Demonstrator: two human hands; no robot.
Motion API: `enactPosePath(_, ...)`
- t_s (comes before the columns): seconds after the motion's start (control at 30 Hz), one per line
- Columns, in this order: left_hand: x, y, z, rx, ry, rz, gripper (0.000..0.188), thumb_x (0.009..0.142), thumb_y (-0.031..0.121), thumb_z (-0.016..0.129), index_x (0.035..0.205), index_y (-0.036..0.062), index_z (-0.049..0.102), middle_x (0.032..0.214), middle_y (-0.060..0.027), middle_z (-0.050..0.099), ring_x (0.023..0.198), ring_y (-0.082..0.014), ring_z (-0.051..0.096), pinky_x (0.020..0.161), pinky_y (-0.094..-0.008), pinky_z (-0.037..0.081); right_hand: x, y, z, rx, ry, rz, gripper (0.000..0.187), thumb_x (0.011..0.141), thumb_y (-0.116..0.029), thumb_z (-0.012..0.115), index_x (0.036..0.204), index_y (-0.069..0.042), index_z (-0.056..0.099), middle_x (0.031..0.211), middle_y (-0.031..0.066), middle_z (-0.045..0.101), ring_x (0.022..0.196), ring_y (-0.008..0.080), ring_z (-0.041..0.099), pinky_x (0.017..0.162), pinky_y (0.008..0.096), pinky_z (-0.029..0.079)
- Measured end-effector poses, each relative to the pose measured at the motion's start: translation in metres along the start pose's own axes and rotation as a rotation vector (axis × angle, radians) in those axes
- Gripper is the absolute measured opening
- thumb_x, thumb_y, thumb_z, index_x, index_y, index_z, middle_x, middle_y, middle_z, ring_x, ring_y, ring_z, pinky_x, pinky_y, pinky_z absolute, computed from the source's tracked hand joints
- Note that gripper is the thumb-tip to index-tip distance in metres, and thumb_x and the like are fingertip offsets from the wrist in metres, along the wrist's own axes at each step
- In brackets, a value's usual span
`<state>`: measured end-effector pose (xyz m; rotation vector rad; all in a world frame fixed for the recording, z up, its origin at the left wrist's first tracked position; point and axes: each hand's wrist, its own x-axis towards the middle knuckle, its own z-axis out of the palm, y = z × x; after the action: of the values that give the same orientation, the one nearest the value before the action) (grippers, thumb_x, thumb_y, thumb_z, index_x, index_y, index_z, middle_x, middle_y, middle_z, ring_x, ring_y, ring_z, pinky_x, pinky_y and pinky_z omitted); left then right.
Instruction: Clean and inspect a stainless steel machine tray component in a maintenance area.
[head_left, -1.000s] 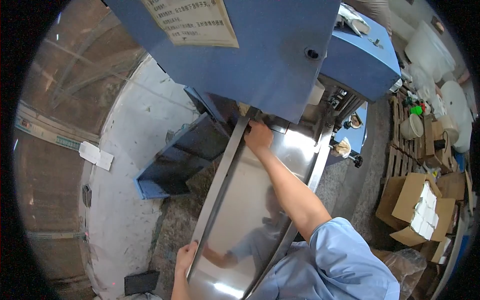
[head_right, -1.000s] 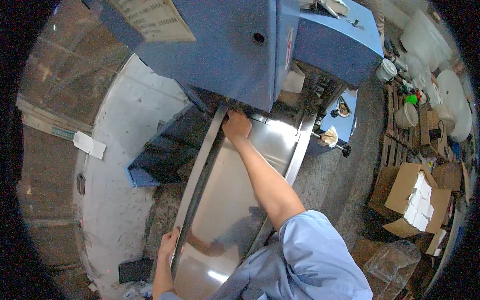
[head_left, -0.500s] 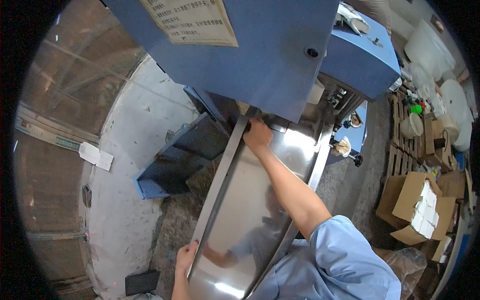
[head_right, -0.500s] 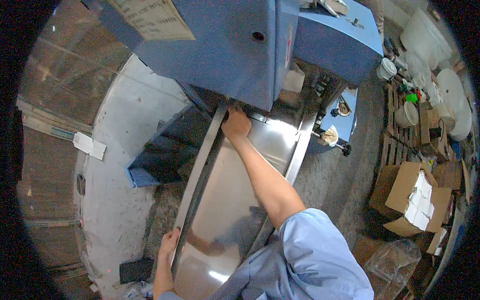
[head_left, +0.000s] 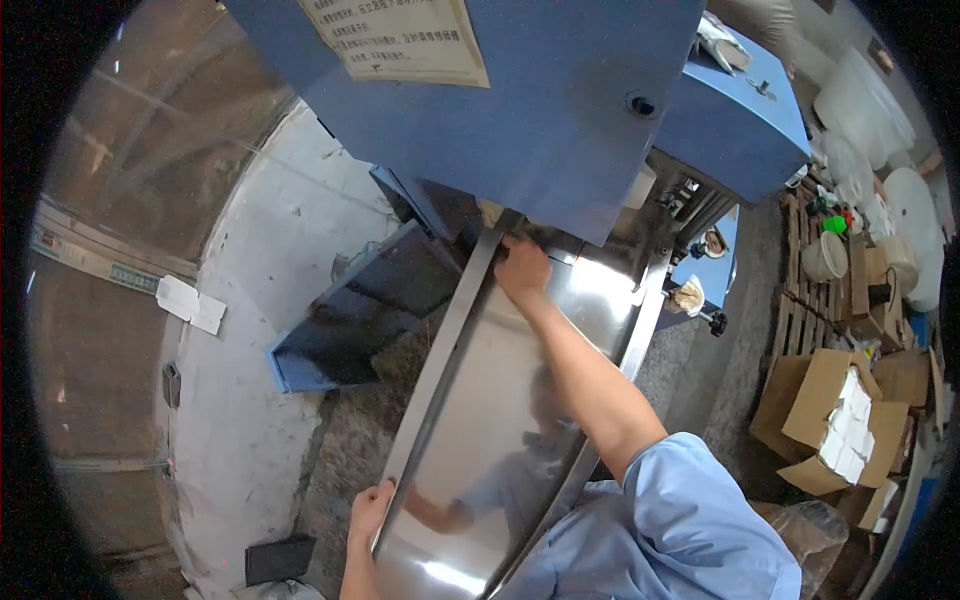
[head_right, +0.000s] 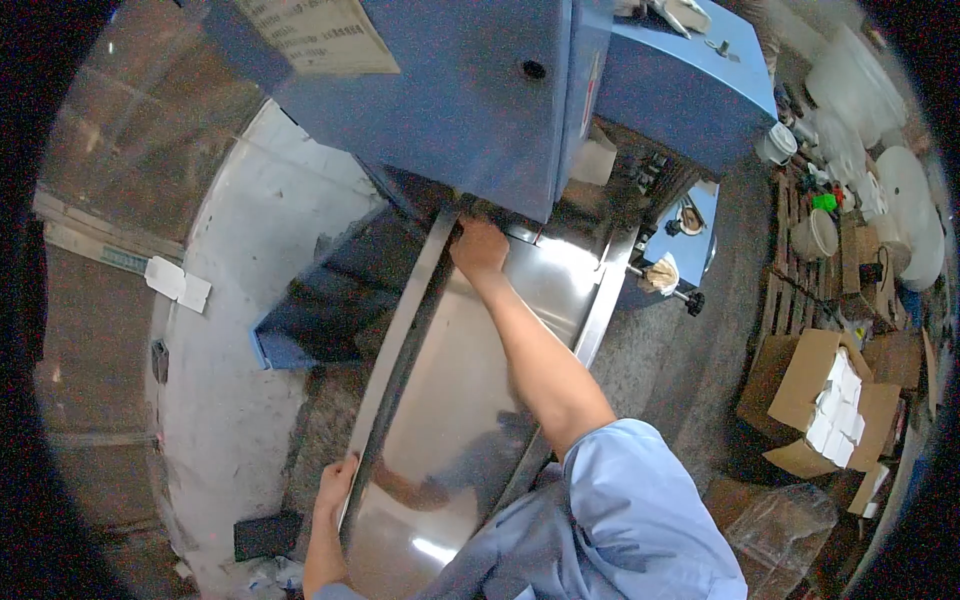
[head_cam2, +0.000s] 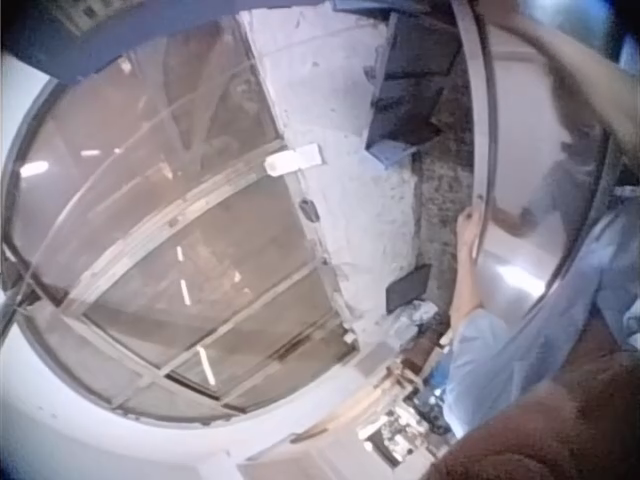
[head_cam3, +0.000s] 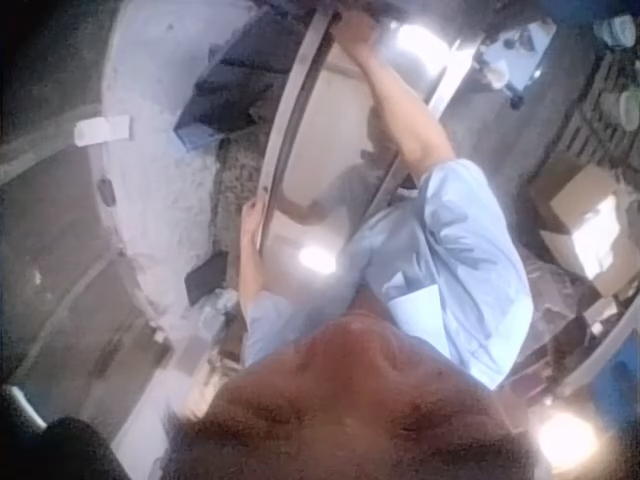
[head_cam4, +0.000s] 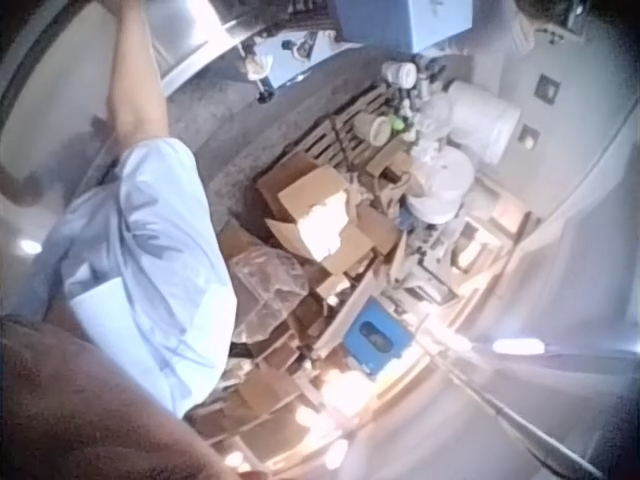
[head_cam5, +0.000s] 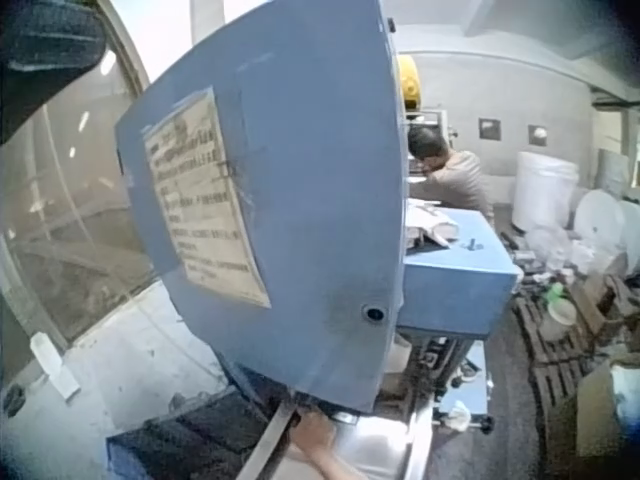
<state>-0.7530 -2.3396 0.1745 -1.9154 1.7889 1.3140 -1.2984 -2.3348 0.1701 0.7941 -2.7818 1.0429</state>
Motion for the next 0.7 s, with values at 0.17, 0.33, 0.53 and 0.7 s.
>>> enactPosePath(0.17,0.006,-0.011,-0.002,0.016,-0.019,-0.025,0.062,0.089,0.056,0.065,0.092,-0.0053,0.071,0.084,-0.0144,0.071,0.085,-0.0185,0.065,0.08,-0.035,0.05,0.007,-0.003,-0.003,-0.016,-0.239,0.056,0.033,0.081,-0.022,0.063,0.113,-0.016,0.07,0.11,0.0135,0.069,0.096,0.032,0.07,0.078,0.0443,0.059)
enactPosePath(0.33,0.012,-0.023,-0.002,-0.012,-0.022,-0.013,0.061,0.089,0.056,0.065,0.093,-0.0039,0.072,0.084,-0.014,0.071,0.085,-0.0181,0.066,0.08,-0.0349,0.05,0.0,-0.012,-0.007,0.046,-0.14,0.031,0.035,0.08,-0.021,0.063,0.113,-0.011,0.067,0.113,0.0155,0.068,0.101,0.0328,0.069,0.079,0.0441,0.059)
enactPosePath(0.53,0.005,-0.013,-0.003,0.005,-0.025,-0.015,0.059,0.091,0.055,0.064,0.092,-0.0038,0.071,0.083,-0.0136,0.071,0.084,-0.018,0.066,0.079,-0.0348,0.05,-0.001,-0.011,-0.007,0.083,-0.068,0.021,0.039,0.077,-0.016,0.065,0.115,-0.009,0.066,0.112,0.0155,0.068,0.1,0.0335,0.069,0.079,0.0451,0.059)
enactPosePath(0.7,0.007,-0.015,-0.002,0.005,-0.023,-0.006,0.058,0.092,0.054,0.063,0.092,-0.0036,0.071,0.082,-0.0131,0.071,0.083,-0.0168,0.065,0.078,-0.0342,0.05,0.002,-0.002,0.005,0.085,-0.014,0.002,0.035,0.076,-0.013,0.064,0.11,-0.013,0.07,0.106,0.0158,0.071,0.094,0.0342,0.07,0.077,0.046,0.059)
